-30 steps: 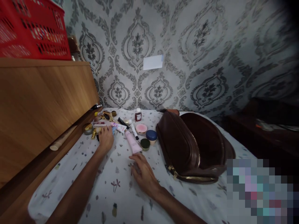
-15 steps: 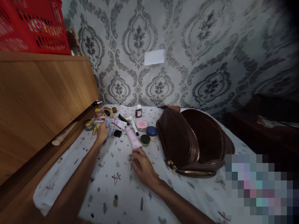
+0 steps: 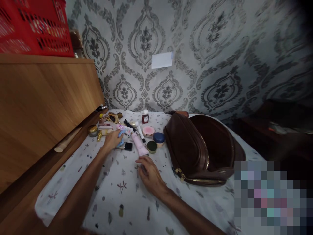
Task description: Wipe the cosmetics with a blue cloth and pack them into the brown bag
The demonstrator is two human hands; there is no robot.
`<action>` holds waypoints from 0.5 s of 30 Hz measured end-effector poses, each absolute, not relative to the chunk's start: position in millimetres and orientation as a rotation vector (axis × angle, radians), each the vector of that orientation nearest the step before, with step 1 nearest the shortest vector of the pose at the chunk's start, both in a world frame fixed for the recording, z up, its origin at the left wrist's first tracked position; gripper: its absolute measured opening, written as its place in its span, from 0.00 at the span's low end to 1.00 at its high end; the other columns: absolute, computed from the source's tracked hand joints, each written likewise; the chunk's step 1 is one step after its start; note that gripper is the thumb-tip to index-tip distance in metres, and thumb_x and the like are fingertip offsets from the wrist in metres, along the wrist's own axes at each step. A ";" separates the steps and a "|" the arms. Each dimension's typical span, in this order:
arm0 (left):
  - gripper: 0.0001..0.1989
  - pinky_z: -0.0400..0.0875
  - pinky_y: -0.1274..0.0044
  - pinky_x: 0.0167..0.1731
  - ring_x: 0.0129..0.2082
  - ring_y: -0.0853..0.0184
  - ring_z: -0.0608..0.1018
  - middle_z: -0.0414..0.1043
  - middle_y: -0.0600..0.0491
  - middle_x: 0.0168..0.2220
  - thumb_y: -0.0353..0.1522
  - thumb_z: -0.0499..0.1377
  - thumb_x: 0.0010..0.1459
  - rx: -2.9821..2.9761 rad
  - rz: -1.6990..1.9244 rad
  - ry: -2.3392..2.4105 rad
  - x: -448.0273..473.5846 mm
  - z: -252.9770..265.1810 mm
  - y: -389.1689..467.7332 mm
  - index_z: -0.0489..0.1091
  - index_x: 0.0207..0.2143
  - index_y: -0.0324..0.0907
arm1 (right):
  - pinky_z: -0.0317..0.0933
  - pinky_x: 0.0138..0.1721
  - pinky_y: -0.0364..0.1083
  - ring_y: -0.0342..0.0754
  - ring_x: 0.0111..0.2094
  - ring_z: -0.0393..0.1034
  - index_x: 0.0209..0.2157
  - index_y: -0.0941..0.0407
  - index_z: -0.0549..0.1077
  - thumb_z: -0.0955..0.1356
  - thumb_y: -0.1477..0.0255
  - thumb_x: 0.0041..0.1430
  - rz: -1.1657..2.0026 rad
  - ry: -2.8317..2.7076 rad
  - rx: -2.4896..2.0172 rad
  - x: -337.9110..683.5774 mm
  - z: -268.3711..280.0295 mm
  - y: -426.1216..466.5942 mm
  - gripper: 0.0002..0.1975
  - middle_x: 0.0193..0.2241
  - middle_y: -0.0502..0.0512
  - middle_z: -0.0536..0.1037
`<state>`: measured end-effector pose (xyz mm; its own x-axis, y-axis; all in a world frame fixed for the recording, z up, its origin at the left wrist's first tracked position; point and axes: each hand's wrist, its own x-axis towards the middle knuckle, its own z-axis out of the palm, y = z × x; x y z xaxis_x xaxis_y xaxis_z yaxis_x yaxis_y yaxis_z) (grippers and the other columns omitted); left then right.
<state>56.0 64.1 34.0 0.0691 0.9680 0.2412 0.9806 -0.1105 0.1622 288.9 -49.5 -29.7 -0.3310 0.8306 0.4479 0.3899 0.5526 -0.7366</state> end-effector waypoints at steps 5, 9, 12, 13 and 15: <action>0.16 0.72 0.73 0.45 0.42 0.61 0.79 0.80 0.49 0.41 0.36 0.52 0.65 -2.473 -0.497 -1.927 64.6 34.5 62.3 0.75 0.48 0.43 | 0.67 0.48 0.52 0.53 0.47 0.70 0.45 0.56 0.74 0.63 0.80 0.59 0.676 -1.932 -0.988 288.9 -24.4 -50.6 0.14 0.45 0.60 0.73; 0.26 0.69 0.71 0.54 0.57 0.61 0.73 0.72 0.49 0.57 0.25 0.54 0.59 -2.606 -0.538 -1.717 81.7 28.9 51.8 0.68 0.59 0.49 | 0.67 0.48 0.53 0.53 0.46 0.69 0.44 0.56 0.74 0.63 0.81 0.58 0.692 -1.922 -0.987 288.2 -21.5 -50.9 0.14 0.44 0.60 0.73; 0.35 0.63 0.70 0.61 0.65 0.63 0.64 0.63 0.53 0.65 0.18 0.53 0.51 -2.768 -0.493 -1.450 92.5 25.7 46.1 0.69 0.58 0.53 | 0.67 0.48 0.53 0.53 0.45 0.69 0.43 0.57 0.74 0.64 0.82 0.57 0.685 -1.918 -0.983 286.7 -21.2 -51.1 0.15 0.42 0.60 0.73; 0.35 0.61 0.70 0.63 0.65 0.63 0.63 0.63 0.53 0.65 0.17 0.53 0.50 -2.799 -0.459 -1.401 94.5 26.0 44.9 0.69 0.58 0.52 | 0.66 0.48 0.53 0.53 0.46 0.69 0.43 0.57 0.74 0.64 0.82 0.56 0.680 -1.916 -0.984 286.1 -21.5 -51.4 0.14 0.42 0.60 0.73; 0.32 0.61 0.70 0.63 0.64 0.62 0.64 0.66 0.51 0.62 0.19 0.55 0.52 -2.803 -0.374 -1.400 95.7 29.0 43.3 0.68 0.58 0.49 | 0.66 0.49 0.53 0.53 0.47 0.68 0.42 0.57 0.74 0.64 0.82 0.56 0.670 -1.911 -0.993 284.9 -22.6 -52.4 0.14 0.42 0.60 0.73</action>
<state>95.7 43.3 29.0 0.5785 0.7896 0.2044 0.7863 -0.6065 0.1176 284.9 -52.4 -22.6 -0.3155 0.8392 0.4430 0.3788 0.5394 -0.7520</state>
